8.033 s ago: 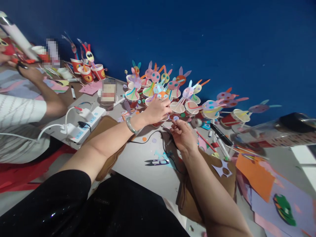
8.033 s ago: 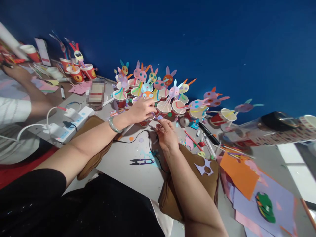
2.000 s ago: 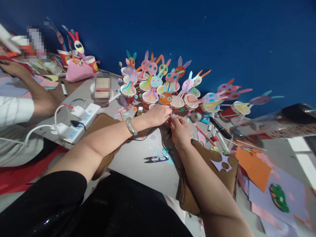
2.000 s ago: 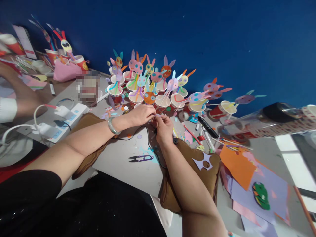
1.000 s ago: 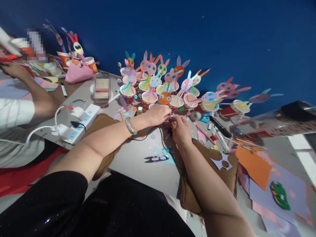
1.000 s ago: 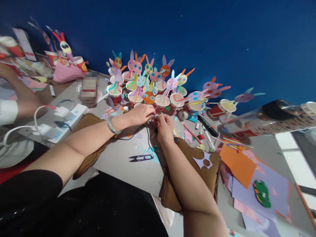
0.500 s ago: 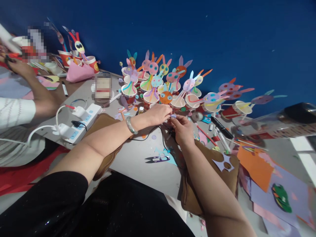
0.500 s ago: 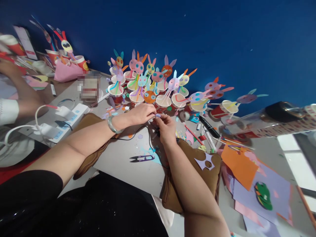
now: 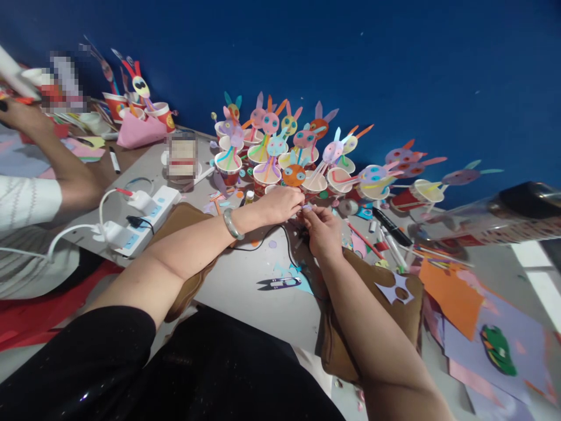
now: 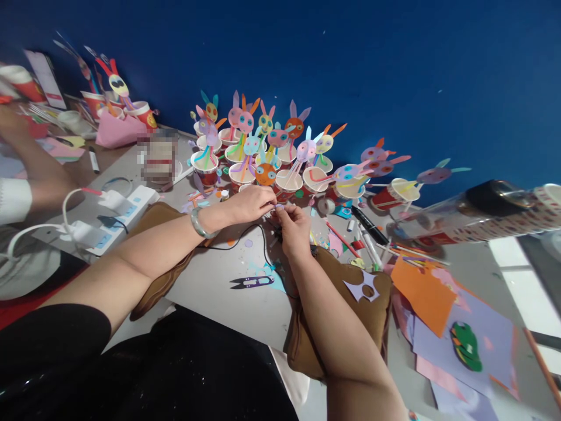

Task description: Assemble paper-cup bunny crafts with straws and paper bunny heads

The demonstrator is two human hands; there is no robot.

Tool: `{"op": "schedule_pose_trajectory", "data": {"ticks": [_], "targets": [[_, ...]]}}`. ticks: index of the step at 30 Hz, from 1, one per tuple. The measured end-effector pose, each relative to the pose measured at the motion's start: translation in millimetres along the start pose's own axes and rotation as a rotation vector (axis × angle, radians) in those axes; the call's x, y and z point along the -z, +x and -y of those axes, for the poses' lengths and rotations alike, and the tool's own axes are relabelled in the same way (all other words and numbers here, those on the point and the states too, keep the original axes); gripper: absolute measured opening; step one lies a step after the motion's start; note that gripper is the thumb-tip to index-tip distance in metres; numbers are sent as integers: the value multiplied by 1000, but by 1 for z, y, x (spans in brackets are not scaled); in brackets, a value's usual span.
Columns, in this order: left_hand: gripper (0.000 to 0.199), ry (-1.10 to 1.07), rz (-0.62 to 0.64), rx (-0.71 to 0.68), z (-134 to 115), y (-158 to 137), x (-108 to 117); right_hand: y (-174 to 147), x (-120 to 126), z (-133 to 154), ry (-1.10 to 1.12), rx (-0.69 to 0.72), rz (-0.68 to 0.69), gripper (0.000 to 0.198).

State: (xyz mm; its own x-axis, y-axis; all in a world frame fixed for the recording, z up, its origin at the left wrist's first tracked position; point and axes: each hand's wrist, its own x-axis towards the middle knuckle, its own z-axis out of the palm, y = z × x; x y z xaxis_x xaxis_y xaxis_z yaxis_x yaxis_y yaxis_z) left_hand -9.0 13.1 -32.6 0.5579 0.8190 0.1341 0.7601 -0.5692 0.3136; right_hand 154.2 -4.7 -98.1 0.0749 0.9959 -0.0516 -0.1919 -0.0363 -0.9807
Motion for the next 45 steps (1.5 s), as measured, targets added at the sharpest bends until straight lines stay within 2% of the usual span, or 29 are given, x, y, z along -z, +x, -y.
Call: {"op": "schedule_pose_trajectory", "data": {"ticks": [14, 20, 22, 24, 27, 29, 32, 35, 38, 45], "targets": [[20, -69, -43, -30, 8, 0, -5, -1, -1, 1, -7, -25, 29, 39], [25, -115, -86, -118, 15, -3, 1, -1, -1, 3, 7, -20, 45, 42], [21, -138, -153, -141, 17, -5, 5, 0, -1, 3, 26, -25, 37, 43], [19, -174, -291, -121, 18, -7, 12, 0, -1, 4, 56, -31, 25, 44], [35, -216, -535, 4, 21, -9, 22, 0, -1, 3, 82, -36, 15, 44], [40, -213, -591, 120, 25, -11, 28, 1, -1, 2, 78, -41, 17, 44], [37, -194, -480, 275, 34, -13, 33, 2, -1, 1, 72, -43, 11, 44], [28, -176, -319, 357, 42, -14, 34, 4, -1, 0, 73, -39, -2, 43], [19, -166, -264, 345, 44, -14, 31, 4, -1, 1, 62, -35, 4, 42], [7, -211, -222, 235, 40, -15, 25, 2, -1, 4, 49, -39, 18, 40]]}}
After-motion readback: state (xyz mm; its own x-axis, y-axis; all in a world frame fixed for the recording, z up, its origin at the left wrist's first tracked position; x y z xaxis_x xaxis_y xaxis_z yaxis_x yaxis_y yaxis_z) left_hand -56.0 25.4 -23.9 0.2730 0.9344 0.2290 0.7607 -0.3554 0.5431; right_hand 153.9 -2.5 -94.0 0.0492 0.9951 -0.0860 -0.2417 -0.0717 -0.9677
